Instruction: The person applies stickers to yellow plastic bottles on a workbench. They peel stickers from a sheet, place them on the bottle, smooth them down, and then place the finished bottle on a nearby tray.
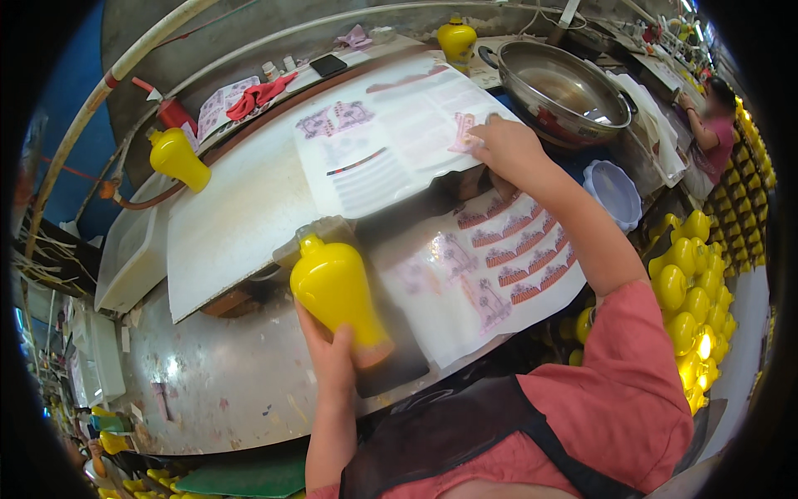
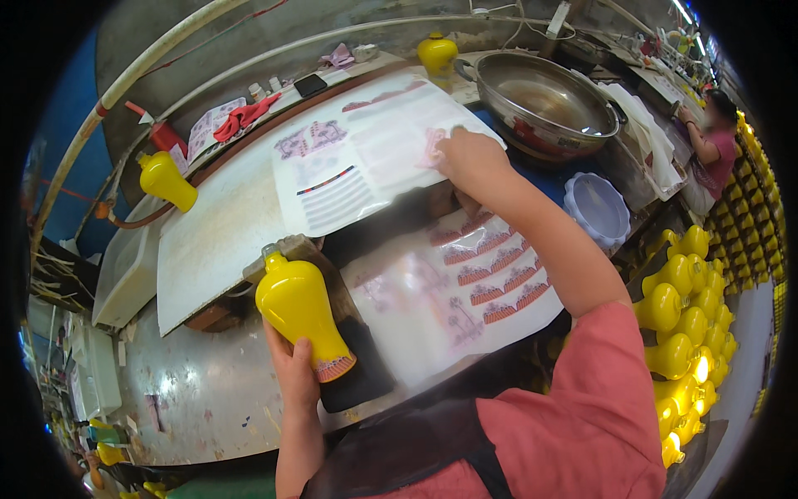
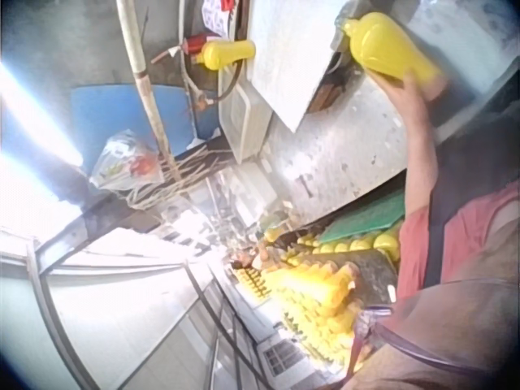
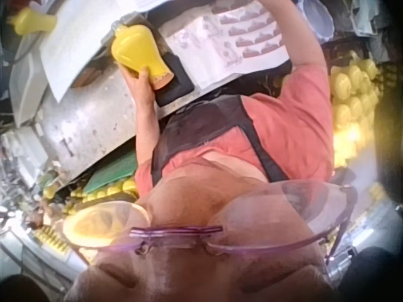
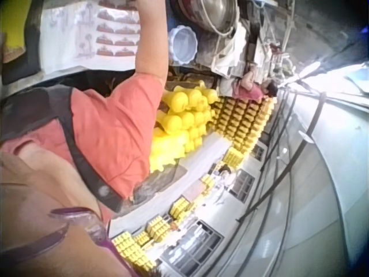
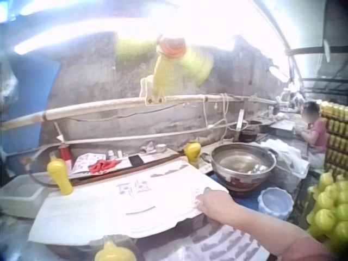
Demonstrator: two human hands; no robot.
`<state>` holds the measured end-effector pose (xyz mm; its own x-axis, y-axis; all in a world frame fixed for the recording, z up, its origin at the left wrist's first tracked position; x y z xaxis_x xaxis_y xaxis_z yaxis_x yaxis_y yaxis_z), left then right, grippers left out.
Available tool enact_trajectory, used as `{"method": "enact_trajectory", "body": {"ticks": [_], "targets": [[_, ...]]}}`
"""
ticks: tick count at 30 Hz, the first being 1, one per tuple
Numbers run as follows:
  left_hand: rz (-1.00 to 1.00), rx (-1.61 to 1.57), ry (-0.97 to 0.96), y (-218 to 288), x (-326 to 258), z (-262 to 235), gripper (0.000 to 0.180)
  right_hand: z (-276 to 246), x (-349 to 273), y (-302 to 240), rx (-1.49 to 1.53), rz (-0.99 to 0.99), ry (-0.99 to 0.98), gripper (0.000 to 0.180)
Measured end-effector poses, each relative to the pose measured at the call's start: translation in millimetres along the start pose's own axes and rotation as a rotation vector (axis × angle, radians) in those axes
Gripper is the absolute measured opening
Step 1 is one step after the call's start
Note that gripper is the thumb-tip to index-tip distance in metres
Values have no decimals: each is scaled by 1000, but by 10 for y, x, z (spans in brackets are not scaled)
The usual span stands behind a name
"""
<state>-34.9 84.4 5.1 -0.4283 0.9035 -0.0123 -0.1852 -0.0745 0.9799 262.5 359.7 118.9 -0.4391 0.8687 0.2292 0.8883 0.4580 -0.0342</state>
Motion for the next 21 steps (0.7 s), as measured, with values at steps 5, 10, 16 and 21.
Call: {"method": "enact_trajectory", "body": {"ticks": [5, 10, 16, 21], "targets": [[0, -65, -28, 33, -11, 27, 88, 142, 95, 149, 104, -117, -6, 20], [94, 110, 134, 182, -73, 78, 86, 185, 180, 213, 215, -210, 105, 18], [562, 630, -44, 800, -97, 451, 73, 60, -14, -185, 1002, -106, -218, 14], [288, 351, -415, 911, 124, 1036, 84, -254, -615, -950, 1474, -76, -821, 12]]}}
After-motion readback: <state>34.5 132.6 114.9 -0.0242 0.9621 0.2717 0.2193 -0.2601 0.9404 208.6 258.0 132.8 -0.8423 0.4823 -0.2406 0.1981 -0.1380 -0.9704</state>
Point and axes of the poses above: each hand's wrist, its own x-axis towards the middle knuckle, its own z-axis out of the palm, y = z × x, the point moved 5 cm from there along x, towards the middle knuckle, and after that the axes turned 2 degrees about x, right-handed, at the moved point
